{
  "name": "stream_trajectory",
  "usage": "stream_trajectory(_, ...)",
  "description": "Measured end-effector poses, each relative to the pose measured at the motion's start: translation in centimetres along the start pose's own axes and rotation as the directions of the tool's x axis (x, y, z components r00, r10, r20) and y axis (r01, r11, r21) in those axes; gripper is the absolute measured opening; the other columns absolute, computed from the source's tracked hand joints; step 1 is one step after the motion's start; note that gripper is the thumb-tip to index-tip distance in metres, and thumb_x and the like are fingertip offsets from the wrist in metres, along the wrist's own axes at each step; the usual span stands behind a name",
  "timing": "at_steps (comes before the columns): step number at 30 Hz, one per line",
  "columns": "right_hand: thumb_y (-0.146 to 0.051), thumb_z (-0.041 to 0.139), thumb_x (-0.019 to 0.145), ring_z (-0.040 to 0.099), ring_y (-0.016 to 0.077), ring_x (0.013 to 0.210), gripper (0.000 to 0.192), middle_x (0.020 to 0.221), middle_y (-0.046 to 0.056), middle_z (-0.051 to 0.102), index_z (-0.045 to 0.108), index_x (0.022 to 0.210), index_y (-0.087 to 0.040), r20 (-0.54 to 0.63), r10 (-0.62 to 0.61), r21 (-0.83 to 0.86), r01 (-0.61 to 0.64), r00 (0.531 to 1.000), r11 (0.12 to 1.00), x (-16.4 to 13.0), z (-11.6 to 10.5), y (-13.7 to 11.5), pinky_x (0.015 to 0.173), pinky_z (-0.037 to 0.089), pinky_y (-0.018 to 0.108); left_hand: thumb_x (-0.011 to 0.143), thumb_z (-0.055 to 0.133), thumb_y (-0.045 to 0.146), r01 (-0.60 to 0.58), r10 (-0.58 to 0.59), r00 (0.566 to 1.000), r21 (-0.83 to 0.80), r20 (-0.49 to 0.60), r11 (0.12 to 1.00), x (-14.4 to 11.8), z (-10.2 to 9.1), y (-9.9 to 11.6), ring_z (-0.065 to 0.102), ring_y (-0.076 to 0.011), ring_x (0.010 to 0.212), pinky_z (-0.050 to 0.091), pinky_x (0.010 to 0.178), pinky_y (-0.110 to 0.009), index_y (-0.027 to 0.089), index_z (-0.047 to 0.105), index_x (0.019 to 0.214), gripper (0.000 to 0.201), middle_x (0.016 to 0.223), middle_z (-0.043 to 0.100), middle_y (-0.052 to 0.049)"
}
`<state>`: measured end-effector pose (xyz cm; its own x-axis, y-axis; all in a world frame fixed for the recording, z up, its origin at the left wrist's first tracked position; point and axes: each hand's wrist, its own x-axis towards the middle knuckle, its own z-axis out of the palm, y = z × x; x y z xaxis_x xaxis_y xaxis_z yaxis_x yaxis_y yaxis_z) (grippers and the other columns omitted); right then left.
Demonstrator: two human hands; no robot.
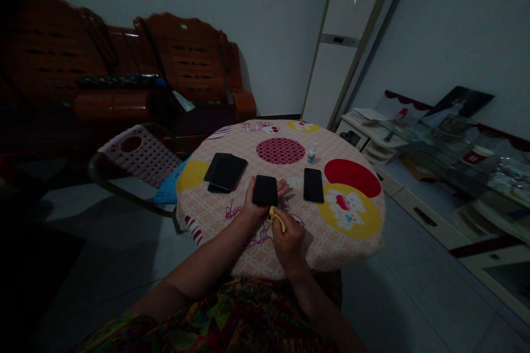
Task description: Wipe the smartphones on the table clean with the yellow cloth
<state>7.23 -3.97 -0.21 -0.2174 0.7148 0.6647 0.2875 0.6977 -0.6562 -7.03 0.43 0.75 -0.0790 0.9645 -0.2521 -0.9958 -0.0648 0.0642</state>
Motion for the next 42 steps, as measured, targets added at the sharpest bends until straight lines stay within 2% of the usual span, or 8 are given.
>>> stream_trajectory(9, -0.013, 0.05, 0.087, 0.071, 0.0177, 0.085, 0.027, 0.095, 0.008, 0.075, 0.071, 0.103, -0.018, 0.012, -0.112, -0.068, 0.112, 0.994, 0.991, 0.0, 0.4, 0.4, 0.077, 0.057, 0.028, 0.085, 0.045, 0.057, -0.013, 0.013, 1.0, -0.002, -0.014, 1.0, 0.6, -0.8, -0.1, 0.062, -0.0377, 0.106, 0.048, 0.087, -0.057, 0.011, 0.055, 0.116, 0.056, 0.121, 0.06, -0.025)
stream_trajectory(17, -0.014, 0.051, 0.087, 0.072, 0.0186, 0.085, 0.027, 0.095, 0.008, 0.075, 0.071, 0.105, -0.017, -0.073, -0.112, -0.104, 0.104, 0.991, 0.989, 0.7, 0.5, 1.0, 0.076, 0.058, 0.028, 0.087, 0.039, 0.06, -0.015, 0.017, 0.998, 0.037, -0.053, 0.999, 0.3, -0.4, -0.2, 0.066, -0.035, 0.095, 0.053, 0.076, -0.048, 0.007, 0.054, 0.12, 0.064, 0.109, 0.064, -0.025)
stream_trajectory(27, -0.015, 0.051, 0.088, 0.072, 0.0181, 0.084, 0.028, 0.096, 0.009, 0.074, 0.07, 0.109, -0.017, -0.038, -0.126, -0.123, 0.12, 0.991, 0.985, 0.9, 1.0, 1.5, 0.075, 0.057, 0.027, 0.086, 0.038, 0.063, -0.05, 0.056, 0.994, 0.067, -0.092, 0.996, 0.4, -0.4, -0.8, 0.068, -0.0326, 0.085, 0.054, 0.071, -0.045, 0.01, 0.056, 0.119, 0.066, 0.098, 0.067, -0.02)
stream_trajectory(31, -0.016, 0.049, 0.09, 0.071, 0.0174, 0.082, 0.029, 0.094, 0.01, 0.074, 0.07, 0.11, -0.016, -0.012, -0.144, -0.141, 0.141, 0.99, 0.98, 0.7, 1.3, 1.4, 0.075, 0.056, 0.027, 0.086, 0.037, 0.065, -0.076, 0.081, 0.994, 0.075, -0.068, 0.994, 0.4, -0.5, -1.1, 0.068, -0.0322, 0.084, 0.053, 0.072, -0.045, 0.01, 0.057, 0.118, 0.066, 0.095, 0.067, -0.018)
stream_trajectory(37, -0.015, 0.047, 0.093, 0.068, 0.0149, 0.072, 0.031, 0.083, 0.008, 0.072, 0.067, 0.117, -0.017, 0.078, -0.264, -0.153, 0.273, 0.961, 0.95, 0.8, 1.7, 0.2, 0.067, 0.054, 0.023, 0.086, 0.038, 0.065, -0.044, 0.046, 0.999, 0.061, -0.025, 0.997, 0.1, -0.6, -1.1, 0.067, -0.0294, 0.082, 0.053, 0.072, -0.041, 0.009, 0.059, 0.116, 0.067, 0.092, 0.068, -0.016)
stream_trajectory(42, -0.015, 0.045, 0.094, 0.068, 0.0148, 0.074, 0.032, 0.082, 0.007, 0.071, 0.066, 0.118, -0.018, 0.092, -0.277, -0.191, 0.29, 0.956, 0.938, 0.9, 1.5, 0.2, 0.067, 0.054, 0.023, 0.086, 0.039, 0.064, -0.065, 0.066, 0.997, 0.05, -0.035, 0.997, 0.3, -0.8, -1.0, 0.067, -0.0307, 0.085, 0.051, 0.076, -0.043, 0.01, 0.059, 0.117, 0.066, 0.094, 0.068, -0.017)
